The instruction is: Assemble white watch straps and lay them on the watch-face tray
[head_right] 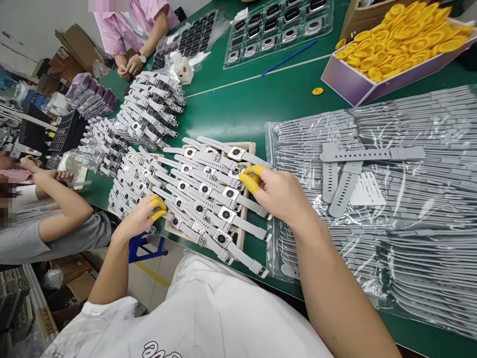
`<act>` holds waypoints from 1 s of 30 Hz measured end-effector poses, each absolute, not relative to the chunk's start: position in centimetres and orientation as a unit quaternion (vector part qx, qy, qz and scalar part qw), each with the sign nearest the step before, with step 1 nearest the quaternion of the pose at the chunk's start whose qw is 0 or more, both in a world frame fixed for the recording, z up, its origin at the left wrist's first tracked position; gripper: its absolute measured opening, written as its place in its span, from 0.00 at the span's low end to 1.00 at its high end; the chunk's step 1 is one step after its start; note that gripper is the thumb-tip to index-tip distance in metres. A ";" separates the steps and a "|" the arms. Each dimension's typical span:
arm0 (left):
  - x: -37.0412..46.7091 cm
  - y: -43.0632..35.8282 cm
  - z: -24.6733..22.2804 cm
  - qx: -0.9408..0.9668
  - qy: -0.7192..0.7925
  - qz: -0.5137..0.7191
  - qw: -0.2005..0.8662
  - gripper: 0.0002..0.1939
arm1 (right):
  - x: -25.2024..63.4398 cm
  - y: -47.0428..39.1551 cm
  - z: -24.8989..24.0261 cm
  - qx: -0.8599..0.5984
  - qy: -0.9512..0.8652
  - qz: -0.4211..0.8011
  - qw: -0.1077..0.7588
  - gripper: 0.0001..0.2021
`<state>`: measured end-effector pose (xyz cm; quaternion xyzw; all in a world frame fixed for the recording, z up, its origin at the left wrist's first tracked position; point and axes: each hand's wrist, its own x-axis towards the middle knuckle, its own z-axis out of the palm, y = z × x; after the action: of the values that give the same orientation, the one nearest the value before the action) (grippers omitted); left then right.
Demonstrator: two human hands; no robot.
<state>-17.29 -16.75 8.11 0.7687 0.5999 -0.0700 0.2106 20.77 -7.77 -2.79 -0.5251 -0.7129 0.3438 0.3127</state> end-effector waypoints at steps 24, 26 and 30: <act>-14.2 -25.8 3.9 0.277 0.662 0.489 0.497 0.24 | 21.3 -7.5 -2.6 -0.579 -0.630 0.365 0.368 0.13; -12.5 -26.2 3.3 0.253 0.618 0.564 0.485 0.23 | 21.3 -7.4 -2.5 -0.593 -0.598 0.382 0.382 0.13; -7.6 -26.7 2.2 0.231 0.535 0.641 0.499 0.30 | 21.1 -7.3 -2.1 -0.610 -0.516 0.426 0.425 0.13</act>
<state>-7.61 -26.66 2.22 0.2309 0.5352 0.6409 0.4994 21.07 -7.34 -2.10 -0.6100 -0.5155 0.4264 0.4247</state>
